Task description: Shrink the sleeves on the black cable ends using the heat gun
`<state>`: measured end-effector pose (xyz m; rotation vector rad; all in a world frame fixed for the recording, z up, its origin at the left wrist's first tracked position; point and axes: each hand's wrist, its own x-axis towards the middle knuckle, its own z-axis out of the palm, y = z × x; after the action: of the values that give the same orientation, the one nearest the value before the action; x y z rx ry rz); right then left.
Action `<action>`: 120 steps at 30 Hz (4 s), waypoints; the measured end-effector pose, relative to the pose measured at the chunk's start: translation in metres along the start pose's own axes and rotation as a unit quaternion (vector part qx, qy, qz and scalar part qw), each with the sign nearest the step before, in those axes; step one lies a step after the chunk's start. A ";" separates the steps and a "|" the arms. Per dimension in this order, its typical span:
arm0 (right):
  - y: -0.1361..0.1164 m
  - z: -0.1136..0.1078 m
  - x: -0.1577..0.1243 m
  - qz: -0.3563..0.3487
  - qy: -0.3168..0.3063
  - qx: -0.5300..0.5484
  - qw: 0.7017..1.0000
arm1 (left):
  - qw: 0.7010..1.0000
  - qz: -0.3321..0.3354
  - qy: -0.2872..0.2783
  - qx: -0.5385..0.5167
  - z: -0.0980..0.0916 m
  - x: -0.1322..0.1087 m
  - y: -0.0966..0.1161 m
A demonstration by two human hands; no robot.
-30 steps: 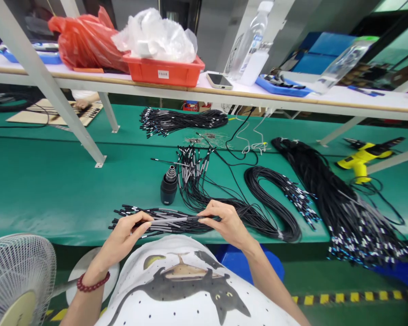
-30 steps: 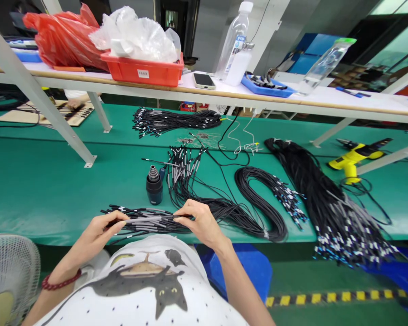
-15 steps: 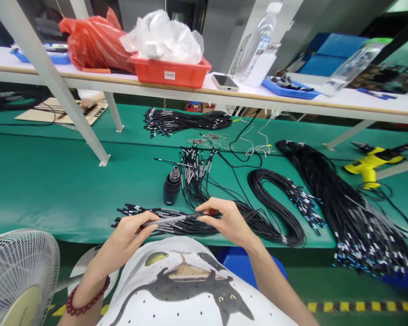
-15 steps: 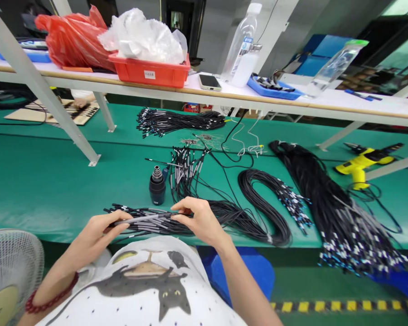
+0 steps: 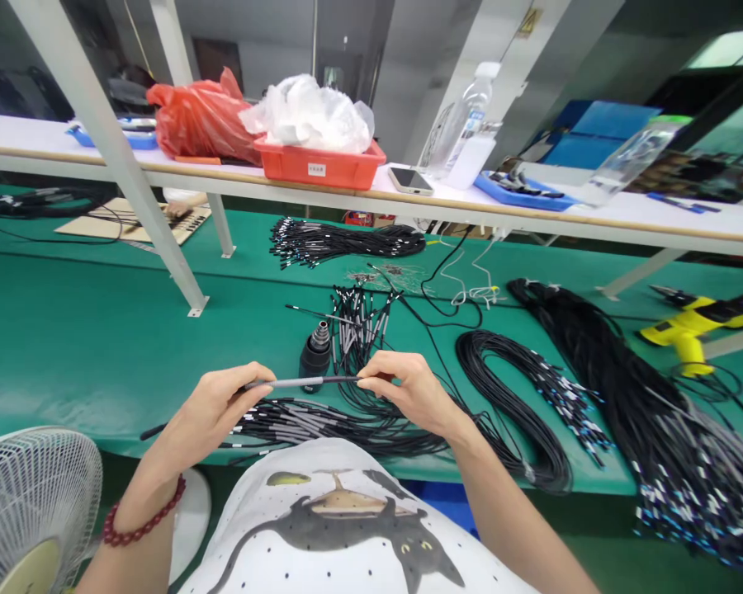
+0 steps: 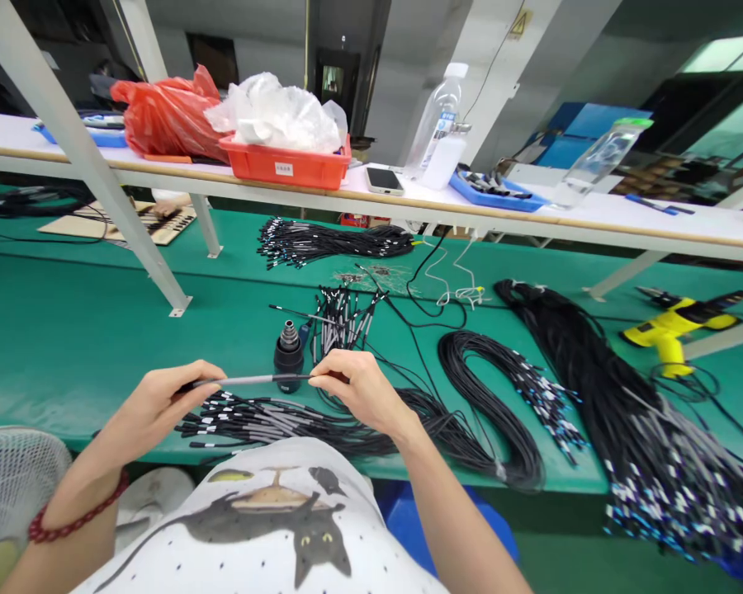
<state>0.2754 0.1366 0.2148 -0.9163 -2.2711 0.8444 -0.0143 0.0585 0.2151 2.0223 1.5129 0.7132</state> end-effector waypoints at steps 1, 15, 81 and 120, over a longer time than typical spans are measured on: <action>0.000 -0.002 0.004 -0.001 -0.008 -0.003 1.000 | 1.000 0.015 0.015 0.015 -0.004 0.006 0.000; 0.028 -0.004 0.051 0.078 0.014 0.095 0.992 | 0.996 0.082 0.016 0.037 -0.041 0.094 -0.017; 0.047 0.005 0.068 0.114 0.058 -0.001 0.992 | 0.995 0.085 0.009 0.044 -0.025 0.123 -0.046; 0.049 0.021 0.067 0.116 0.104 -0.001 0.988 | 0.988 0.092 0.059 0.112 -0.029 0.129 -0.054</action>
<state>0.2397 0.2076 0.1825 -1.2274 -2.0128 0.8010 -0.0406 0.1987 0.2135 2.3477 1.5458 0.7769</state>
